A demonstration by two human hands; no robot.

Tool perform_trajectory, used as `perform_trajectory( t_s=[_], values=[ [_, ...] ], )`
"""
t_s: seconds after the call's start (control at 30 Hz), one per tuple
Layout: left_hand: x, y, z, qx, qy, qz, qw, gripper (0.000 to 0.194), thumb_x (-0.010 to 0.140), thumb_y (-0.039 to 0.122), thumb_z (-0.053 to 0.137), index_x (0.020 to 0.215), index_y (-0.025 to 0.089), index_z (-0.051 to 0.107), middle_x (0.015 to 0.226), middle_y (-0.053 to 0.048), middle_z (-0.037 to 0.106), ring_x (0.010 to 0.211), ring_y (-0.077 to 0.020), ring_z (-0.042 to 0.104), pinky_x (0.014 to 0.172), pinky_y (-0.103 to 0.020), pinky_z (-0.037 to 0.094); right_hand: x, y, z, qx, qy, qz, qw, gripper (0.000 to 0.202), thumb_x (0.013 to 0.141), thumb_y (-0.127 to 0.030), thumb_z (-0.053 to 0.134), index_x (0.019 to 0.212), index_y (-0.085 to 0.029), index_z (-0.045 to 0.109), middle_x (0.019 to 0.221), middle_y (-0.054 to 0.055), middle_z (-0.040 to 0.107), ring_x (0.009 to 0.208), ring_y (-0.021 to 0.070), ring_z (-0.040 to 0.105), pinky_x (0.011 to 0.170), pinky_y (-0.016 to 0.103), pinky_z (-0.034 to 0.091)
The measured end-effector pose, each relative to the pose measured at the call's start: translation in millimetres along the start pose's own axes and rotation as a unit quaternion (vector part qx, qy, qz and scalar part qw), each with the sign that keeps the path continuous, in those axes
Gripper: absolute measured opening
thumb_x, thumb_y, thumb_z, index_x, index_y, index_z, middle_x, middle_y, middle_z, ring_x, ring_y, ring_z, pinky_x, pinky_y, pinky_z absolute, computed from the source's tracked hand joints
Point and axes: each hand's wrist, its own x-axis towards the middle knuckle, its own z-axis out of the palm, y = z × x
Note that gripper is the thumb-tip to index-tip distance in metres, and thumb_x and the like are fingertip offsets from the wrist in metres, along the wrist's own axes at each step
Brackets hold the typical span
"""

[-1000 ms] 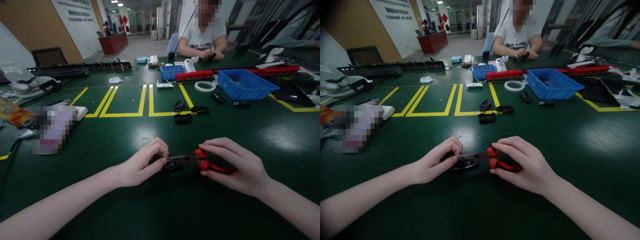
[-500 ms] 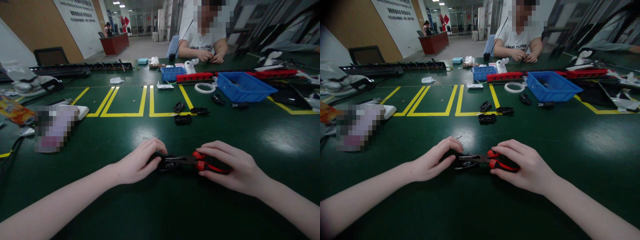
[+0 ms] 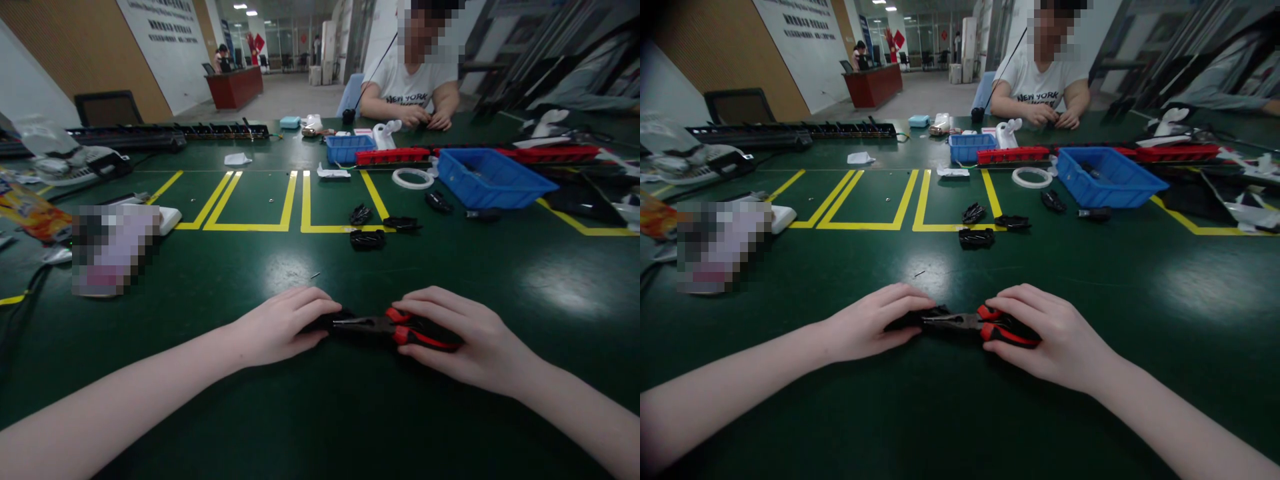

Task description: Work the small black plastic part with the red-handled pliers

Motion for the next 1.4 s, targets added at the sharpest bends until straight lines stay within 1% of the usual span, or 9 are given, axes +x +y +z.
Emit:
perform_trajectory(
  t_s=[0.23, 0.43, 0.6, 0.83, 0.97, 1.1, 1.27, 1.4],
  values=[
    [-1, -4, 0.4, 0.018, -0.002, 0.033, 0.999, 0.041, 0.096, 0.013, 0.055, 0.136, 0.020, 0.049, 0.131, -0.011, 0.057, 0.116, -0.0241, 0.058, 0.098, -0.041, 0.054, 0, 1, 1, 0.000, -0.015, 0.010, 1.000, 0.038, 0.088, -0.037, 0.066, 0.123, -0.023, 0.060, 0.109, 0.009, 0.069, 0.094, 0.0213, 0.069, 0.075, 0.032, 0.061],
    [-1, 0, -1.5, 0.044, -0.007, 0.032, 0.998, 0.047, 0.096, 0.011, 0.056, 0.141, 0.020, 0.047, 0.133, -0.010, 0.056, 0.117, -0.0244, 0.056, 0.099, -0.041, 0.053, -1, 2, 2, -0.007, -0.011, 0.006, 1.000, 0.039, 0.089, -0.036, 0.065, 0.125, -0.023, 0.059, 0.110, 0.008, 0.068, 0.095, 0.0204, 0.069, 0.076, 0.031, 0.060],
    [-1, 0, -1.2, 0.051, -0.003, 0.032, 0.998, 0.045, 0.096, 0.012, 0.056, 0.140, 0.019, 0.048, 0.133, -0.010, 0.056, 0.116, -0.0241, 0.057, 0.098, -0.040, 0.053, -1, 3, 2, -0.009, -0.011, 0.006, 1.000, 0.038, 0.090, -0.037, 0.064, 0.125, -0.024, 0.059, 0.110, 0.008, 0.068, 0.095, 0.0200, 0.069, 0.077, 0.030, 0.060],
    [-1, -2, 0.3, 0.047, 0.004, 0.036, 0.998, 0.045, 0.095, 0.012, 0.058, 0.138, 0.018, 0.050, 0.132, -0.011, 0.058, 0.116, -0.0249, 0.059, 0.097, -0.040, 0.054, -2, 3, -2, -0.014, -0.018, 0.009, 1.000, 0.040, 0.088, -0.038, 0.067, 0.124, -0.024, 0.060, 0.110, 0.007, 0.069, 0.094, 0.0196, 0.069, 0.075, 0.029, 0.061],
    [-1, -3, 0.1, 0.019, 0.006, 0.027, 0.999, 0.046, 0.094, 0.011, 0.059, 0.138, 0.016, 0.049, 0.133, -0.012, 0.058, 0.119, -0.0246, 0.058, 0.099, -0.040, 0.054, -2, 4, -2, -0.008, -0.026, 0.020, 0.999, 0.039, 0.087, -0.037, 0.067, 0.124, -0.025, 0.061, 0.110, 0.007, 0.069, 0.094, 0.0195, 0.069, 0.076, 0.029, 0.061],
    [0, -6, -0.5, -0.041, 0.019, 0.006, 0.999, 0.048, 0.094, 0.011, 0.060, 0.139, 0.017, 0.048, 0.134, -0.011, 0.058, 0.122, -0.0224, 0.056, 0.102, -0.037, 0.052, -1, 4, 0, 0.000, -0.023, 0.032, 0.999, 0.039, 0.087, -0.038, 0.067, 0.123, -0.025, 0.062, 0.111, 0.007, 0.069, 0.094, 0.0203, 0.069, 0.076, 0.030, 0.061],
    [3, -10, -1.2, -0.102, 0.036, -0.036, 0.993, 0.048, 0.091, 0.012, 0.066, 0.136, 0.020, 0.051, 0.126, -0.008, 0.063, 0.115, -0.0196, 0.060, 0.098, -0.035, 0.053, -1, 2, 3, -0.004, -0.015, 0.040, 0.999, 0.038, 0.087, -0.039, 0.067, 0.123, -0.025, 0.062, 0.111, 0.008, 0.068, 0.095, 0.0203, 0.069, 0.077, 0.032, 0.061],
    [5, -12, -1.7, -0.132, 0.038, -0.051, 0.989, 0.051, 0.089, 0.013, 0.069, 0.136, 0.020, 0.050, 0.126, -0.007, 0.064, 0.115, -0.0201, 0.060, 0.098, -0.037, 0.052, 2, 0, 6, 0.001, 0.000, 0.049, 0.999, 0.037, 0.089, -0.041, 0.065, 0.121, -0.024, 0.062, 0.111, 0.008, 0.068, 0.095, 0.0203, 0.069, 0.077, 0.032, 0.060]
  ],
)
